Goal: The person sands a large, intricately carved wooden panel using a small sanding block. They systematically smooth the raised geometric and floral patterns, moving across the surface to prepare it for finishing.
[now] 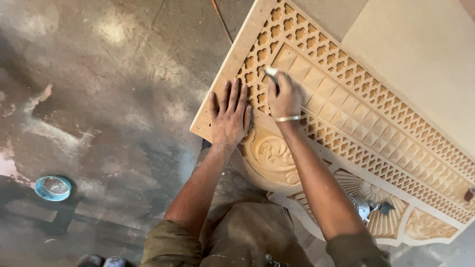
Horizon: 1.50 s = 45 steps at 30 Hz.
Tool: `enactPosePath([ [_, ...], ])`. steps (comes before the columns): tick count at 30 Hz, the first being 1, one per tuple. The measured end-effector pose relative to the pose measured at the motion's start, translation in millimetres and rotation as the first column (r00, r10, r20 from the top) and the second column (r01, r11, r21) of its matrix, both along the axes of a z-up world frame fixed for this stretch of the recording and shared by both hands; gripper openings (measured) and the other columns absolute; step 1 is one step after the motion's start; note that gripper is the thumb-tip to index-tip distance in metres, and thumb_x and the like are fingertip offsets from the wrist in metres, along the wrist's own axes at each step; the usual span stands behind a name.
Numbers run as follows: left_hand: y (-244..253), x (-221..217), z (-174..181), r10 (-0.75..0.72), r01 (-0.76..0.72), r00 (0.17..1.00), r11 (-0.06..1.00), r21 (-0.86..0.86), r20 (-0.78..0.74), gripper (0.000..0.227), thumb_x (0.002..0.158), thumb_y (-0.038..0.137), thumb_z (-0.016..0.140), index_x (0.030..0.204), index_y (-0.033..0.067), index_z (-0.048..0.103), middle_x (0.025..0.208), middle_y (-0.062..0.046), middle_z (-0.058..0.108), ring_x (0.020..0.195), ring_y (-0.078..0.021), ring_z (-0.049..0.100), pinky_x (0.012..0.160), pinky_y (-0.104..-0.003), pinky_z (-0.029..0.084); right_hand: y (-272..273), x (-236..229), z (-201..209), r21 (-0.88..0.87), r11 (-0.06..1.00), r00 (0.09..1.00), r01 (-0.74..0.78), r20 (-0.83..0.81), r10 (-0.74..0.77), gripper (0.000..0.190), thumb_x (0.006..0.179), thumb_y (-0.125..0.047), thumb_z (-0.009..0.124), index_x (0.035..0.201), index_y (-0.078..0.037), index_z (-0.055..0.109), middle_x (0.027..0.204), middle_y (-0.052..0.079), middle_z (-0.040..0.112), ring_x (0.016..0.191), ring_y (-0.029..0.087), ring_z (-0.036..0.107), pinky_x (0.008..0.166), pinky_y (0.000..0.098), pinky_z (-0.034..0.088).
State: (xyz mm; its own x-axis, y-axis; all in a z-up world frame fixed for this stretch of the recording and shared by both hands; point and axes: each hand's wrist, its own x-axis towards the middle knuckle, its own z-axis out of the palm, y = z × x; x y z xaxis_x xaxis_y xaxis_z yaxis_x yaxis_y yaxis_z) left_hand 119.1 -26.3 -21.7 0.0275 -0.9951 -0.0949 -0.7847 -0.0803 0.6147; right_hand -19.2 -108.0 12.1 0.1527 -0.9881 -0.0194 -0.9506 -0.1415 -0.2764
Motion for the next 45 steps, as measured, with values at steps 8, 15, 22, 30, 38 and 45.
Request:
enactPosePath([
  [8,3.5,4.0,-4.2,0.111,-0.118,0.986,0.992,-0.049,-0.125,0.069,0.098,0.024,0.047,0.16,-0.0023,0.03,0.168,-0.018,0.031,0.159,-0.032,0.023,0.131,-0.05,0.007,-24.3,-3.0,4.0,0.288,0.842,0.867,-0.456,-0.07,0.493,0.013,0.088,-0.014,0.065,0.09,-0.002,0.07,0.085,0.015,0.065,0.076,0.026,0.065,0.07,0.0408,0.056],
  [15,3.0,10.0,-6.7,0.119,-0.143,0.964,0.986,-0.087,-0.237,0.082,0.085,0.02,0.054,0.157,-0.0076,0.026,0.164,-0.023,0.031,0.156,-0.0368,0.022,0.13,-0.052,0.008,-17.1,17.1,11.9,0.177,0.916,0.864,-0.361,-0.306,0.399,0.009,0.099,-0.008,0.062,0.101,-0.004,0.07,0.093,0.013,0.067,0.083,0.027,0.067,0.067,0.0405,0.056],
  [22,7.1,7.0,-11.2,0.134,-0.164,0.952,0.982,-0.088,-0.275,0.084,0.082,0.014,0.055,0.158,-0.0077,0.026,0.164,-0.023,0.032,0.157,-0.0366,0.024,0.131,-0.051,0.009,-0.7,15.5,25.2,0.341,0.822,0.767,-0.456,-0.319,0.558,0.018,0.093,-0.012,0.062,0.104,-0.004,0.073,0.096,0.013,0.07,0.082,0.025,0.067,0.072,0.0433,0.056],
  [30,11.2,6.5,-13.5,0.148,-0.185,0.956,0.975,-0.125,-0.254,0.081,0.085,0.011,0.054,0.159,-0.0069,0.027,0.166,-0.021,0.035,0.158,-0.0339,0.028,0.134,-0.049,0.012,24.3,7.1,42.3,0.463,0.712,0.546,-0.527,-0.458,0.702,0.031,0.097,-0.007,0.053,0.123,-0.01,0.07,0.114,0.011,0.068,0.095,0.023,0.065,0.081,0.04,0.051],
  [38,5.7,9.1,-13.6,0.157,-0.188,0.969,0.969,-0.158,-0.192,0.074,0.096,0.02,0.056,0.159,-0.006,0.028,0.165,-0.022,0.035,0.157,-0.0357,0.026,0.131,-0.051,0.012,27.3,-4.1,-7.3,0.266,0.785,0.691,-0.559,-0.373,0.618,0.022,0.1,-0.014,0.06,0.121,-0.009,0.063,0.12,0.009,0.067,0.113,0.025,0.062,0.102,0.0418,0.049],
  [45,1.7,4.1,-2.2,0.097,-0.101,0.991,0.994,-0.047,-0.089,0.066,0.104,0.031,0.047,0.16,0.0013,0.031,0.167,-0.018,0.033,0.158,-0.0332,0.025,0.129,-0.055,0.009,77.6,-150.8,74.9,0.482,0.804,0.504,-0.348,-0.627,0.593,0.039,0.093,-0.009,0.056,0.129,-0.018,0.066,0.122,0.004,0.065,0.112,0.02,0.06,0.103,0.0486,0.042],
])
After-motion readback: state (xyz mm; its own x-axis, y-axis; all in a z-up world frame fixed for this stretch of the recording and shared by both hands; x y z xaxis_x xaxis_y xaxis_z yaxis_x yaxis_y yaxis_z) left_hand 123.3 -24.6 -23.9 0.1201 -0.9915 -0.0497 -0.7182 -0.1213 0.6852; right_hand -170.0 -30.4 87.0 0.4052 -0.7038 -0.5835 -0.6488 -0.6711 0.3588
